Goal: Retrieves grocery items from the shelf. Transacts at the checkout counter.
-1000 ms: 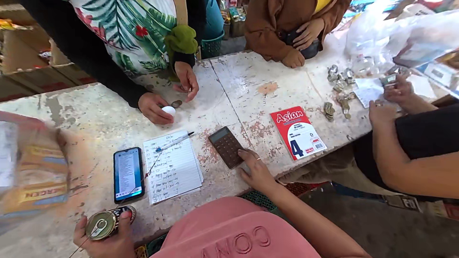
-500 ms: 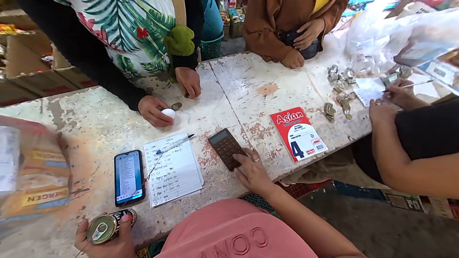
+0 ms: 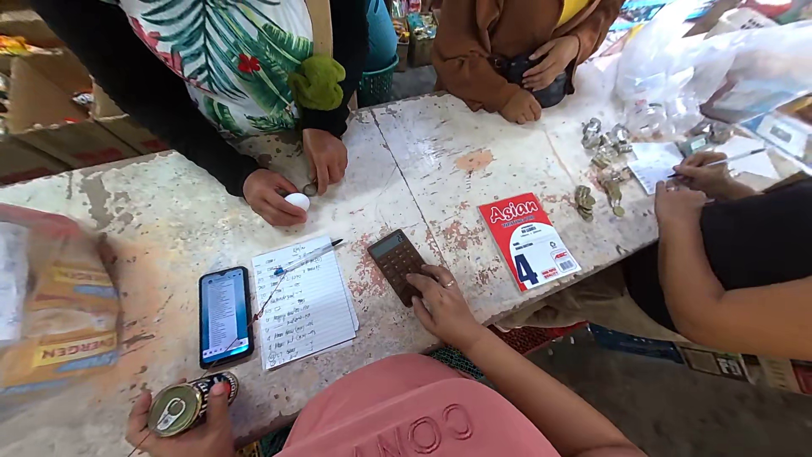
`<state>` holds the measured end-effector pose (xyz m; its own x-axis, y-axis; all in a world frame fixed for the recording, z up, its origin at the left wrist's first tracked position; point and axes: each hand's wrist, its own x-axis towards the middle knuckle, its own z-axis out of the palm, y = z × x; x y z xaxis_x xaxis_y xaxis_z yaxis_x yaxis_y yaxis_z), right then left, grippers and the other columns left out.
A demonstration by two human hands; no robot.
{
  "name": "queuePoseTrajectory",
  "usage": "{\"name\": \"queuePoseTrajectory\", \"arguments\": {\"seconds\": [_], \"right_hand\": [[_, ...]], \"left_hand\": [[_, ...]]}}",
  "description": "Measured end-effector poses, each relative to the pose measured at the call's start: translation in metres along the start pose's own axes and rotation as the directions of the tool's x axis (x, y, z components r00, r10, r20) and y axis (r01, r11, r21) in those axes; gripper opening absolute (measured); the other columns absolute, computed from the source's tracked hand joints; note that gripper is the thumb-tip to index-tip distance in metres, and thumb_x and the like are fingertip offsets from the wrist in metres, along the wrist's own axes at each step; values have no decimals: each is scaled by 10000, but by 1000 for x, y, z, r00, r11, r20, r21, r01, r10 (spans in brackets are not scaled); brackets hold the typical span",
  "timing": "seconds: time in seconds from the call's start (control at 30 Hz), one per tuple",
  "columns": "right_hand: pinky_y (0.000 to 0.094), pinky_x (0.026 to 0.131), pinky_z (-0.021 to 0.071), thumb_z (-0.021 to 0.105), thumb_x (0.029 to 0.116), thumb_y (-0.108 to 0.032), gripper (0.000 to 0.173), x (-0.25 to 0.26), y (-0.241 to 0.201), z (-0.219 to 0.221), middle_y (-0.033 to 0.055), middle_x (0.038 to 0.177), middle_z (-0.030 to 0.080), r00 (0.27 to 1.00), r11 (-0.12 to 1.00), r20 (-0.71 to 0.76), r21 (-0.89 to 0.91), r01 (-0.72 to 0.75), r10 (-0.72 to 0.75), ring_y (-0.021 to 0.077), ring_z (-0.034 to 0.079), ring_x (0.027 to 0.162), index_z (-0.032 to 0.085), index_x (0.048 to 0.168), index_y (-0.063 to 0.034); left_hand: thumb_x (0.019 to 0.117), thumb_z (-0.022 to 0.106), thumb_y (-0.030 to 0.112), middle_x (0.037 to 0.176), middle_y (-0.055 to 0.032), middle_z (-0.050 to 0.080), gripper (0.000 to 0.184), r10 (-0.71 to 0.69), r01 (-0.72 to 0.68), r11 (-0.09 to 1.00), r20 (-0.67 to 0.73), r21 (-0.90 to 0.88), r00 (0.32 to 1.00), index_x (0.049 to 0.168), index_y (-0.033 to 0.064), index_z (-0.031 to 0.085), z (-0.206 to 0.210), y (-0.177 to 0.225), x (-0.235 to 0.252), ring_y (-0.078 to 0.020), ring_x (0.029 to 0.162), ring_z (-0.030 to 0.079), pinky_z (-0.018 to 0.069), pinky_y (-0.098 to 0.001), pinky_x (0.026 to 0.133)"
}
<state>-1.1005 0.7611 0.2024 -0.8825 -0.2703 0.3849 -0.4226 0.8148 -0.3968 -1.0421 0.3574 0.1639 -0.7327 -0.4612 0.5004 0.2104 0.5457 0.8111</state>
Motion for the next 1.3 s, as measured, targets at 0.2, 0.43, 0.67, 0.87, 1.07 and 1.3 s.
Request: {"name": "queuePoseTrajectory", "arguments": {"seconds": [0.2,0.43,0.67,0.87,1.07,1.3], "right_hand": [[563,1109,425,534,972,-169,301,8,12,-11,76,1143,752,997,999,-47,-10,-54,53,346,615,1260,706,1193,-57],[498,1040,502,512,965,-137,310,-10,28,-14,83,1151,747,999,997,-13,-65,-49,48,297,682,1150,697,1202,-59],[516,939,555,534,966,-116,287,3,16,-18,132,1125,747,989,989,41,-50,-137,139,352,703,1084,703,1179,-25],[528,1044,485,509,976,-113,294,19,-10,-24,101,1131,756,988,992,89,-4,-128,128,353,648,1208,727,1163,-50],[488,974,528,498,969,-103,310,24,-14,-17,98,1103,758,985,989,101,39,-141,136,336,675,1140,723,1176,-48],[463,818,571,487,954,-61,313,49,-22,-16,108,1051,757,995,994,2,44,-103,103,332,699,992,719,1162,-34]], "left_hand": [[827,785,206,1316,-302,506,939,-34,34,999,-13,5,999,1406,-230,189,0,0,-1,-28,1158,603,478,-180,1019],[819,774,143,1269,-269,539,926,-45,45,999,-4,-6,999,1410,-221,161,2,-2,0,-37,1133,622,500,-198,1003],[773,815,143,1312,-323,509,1028,-78,78,996,-6,50,997,1457,-198,129,5,2,1,-72,1157,623,503,-206,1006],[769,811,120,1304,-309,522,1018,-92,92,996,-10,13,996,1457,-192,128,6,2,1,-66,1146,632,507,-210,1002],[763,808,133,1279,-290,549,1021,-103,103,994,-6,22,995,1463,-188,137,6,2,1,-41,1116,641,512,-193,983],[765,815,130,1253,-265,564,1017,-114,114,993,1,0,993,1456,-190,142,8,7,3,-6,1092,639,511,-172,971]]}}
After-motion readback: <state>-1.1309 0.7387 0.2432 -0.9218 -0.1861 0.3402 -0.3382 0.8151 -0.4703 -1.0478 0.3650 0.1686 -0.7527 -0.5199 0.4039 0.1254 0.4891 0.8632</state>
